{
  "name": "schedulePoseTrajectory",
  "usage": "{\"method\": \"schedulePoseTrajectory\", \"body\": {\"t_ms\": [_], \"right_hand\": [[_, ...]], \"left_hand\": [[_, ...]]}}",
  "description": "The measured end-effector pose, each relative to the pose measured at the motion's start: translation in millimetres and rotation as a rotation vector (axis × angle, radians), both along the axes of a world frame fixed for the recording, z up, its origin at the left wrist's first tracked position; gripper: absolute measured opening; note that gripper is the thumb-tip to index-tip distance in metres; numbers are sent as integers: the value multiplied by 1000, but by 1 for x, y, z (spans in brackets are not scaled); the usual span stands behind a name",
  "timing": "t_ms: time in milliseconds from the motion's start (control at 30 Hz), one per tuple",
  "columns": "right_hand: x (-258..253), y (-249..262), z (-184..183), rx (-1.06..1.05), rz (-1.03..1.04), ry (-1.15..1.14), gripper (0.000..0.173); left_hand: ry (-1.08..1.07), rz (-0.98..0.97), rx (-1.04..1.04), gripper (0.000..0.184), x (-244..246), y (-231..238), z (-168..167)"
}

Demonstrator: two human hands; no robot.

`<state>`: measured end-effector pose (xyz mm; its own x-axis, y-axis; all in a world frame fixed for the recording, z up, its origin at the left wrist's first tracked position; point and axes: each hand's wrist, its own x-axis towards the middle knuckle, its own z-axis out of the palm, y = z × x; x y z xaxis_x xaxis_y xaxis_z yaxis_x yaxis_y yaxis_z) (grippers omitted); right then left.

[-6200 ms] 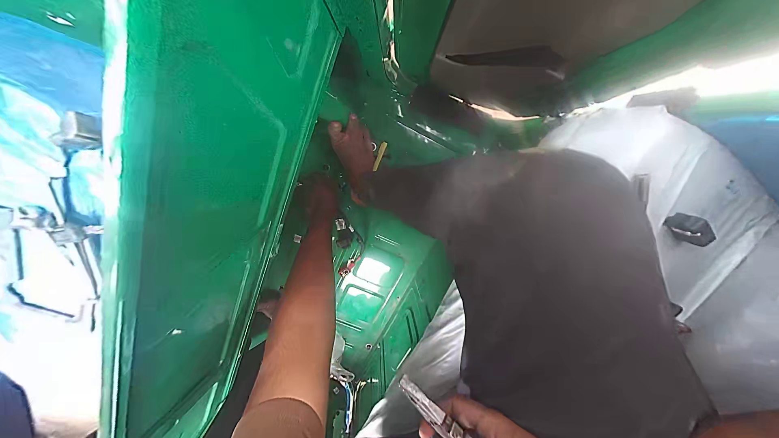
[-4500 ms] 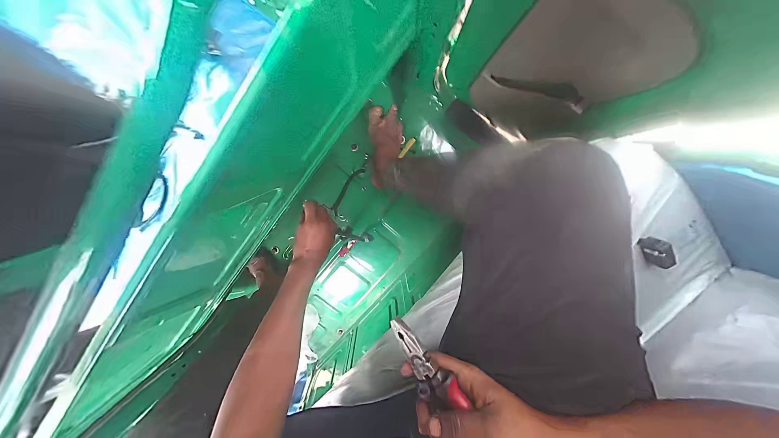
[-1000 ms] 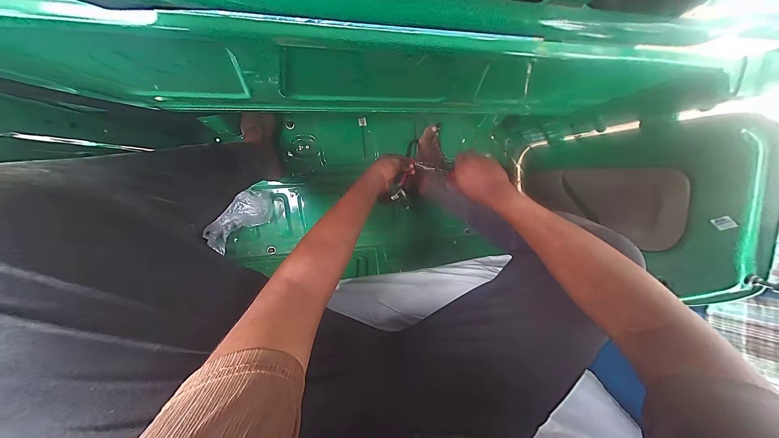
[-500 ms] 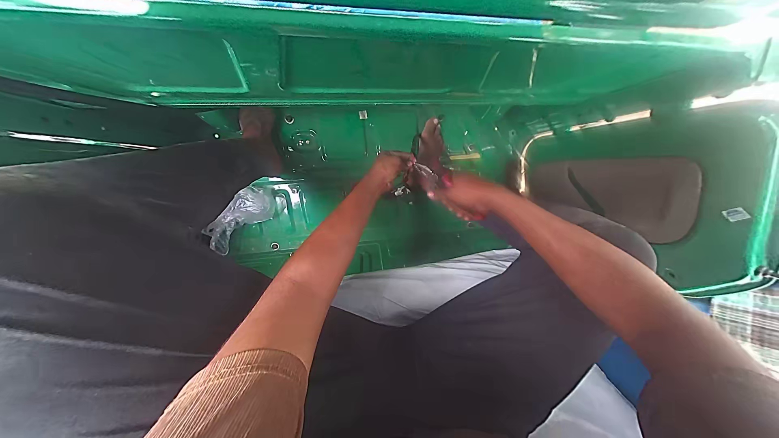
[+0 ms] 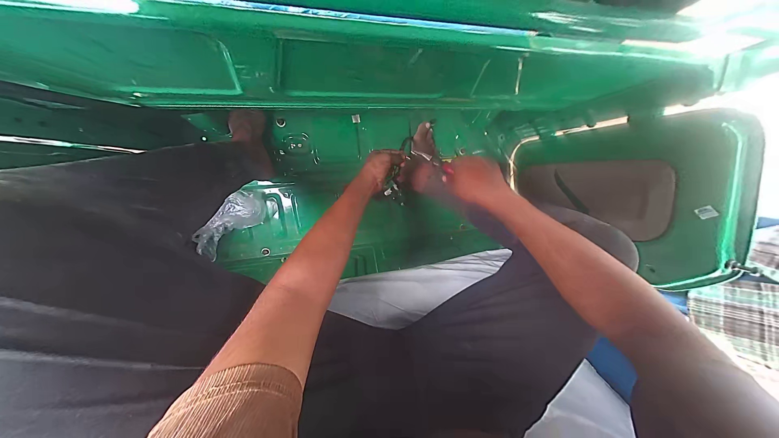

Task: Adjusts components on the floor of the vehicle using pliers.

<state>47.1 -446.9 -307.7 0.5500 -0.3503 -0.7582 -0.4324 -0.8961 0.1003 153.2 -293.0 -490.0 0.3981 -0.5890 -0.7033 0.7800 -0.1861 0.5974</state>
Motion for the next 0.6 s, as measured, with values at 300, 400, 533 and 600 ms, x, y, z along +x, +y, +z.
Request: {"method": "schedulePoseTrajectory", "body": {"t_ms": [300, 400, 533, 600], "right_hand": [[-11, -3, -34, -209, 133, -200, 48], [-13, -6, -41, -220, 155, -223, 47], [-14, -3, -45, -231, 172, -226, 45], [-13, -2, -45, -241, 164, -221, 43]], "left_hand": [[132, 56, -6, 10, -2, -2, 5], [137, 54, -2, 13, -2, -3, 6], [122, 56, -2, 12, -5, -4, 6], [111, 53, -3, 9, -5, -5, 7]]}}
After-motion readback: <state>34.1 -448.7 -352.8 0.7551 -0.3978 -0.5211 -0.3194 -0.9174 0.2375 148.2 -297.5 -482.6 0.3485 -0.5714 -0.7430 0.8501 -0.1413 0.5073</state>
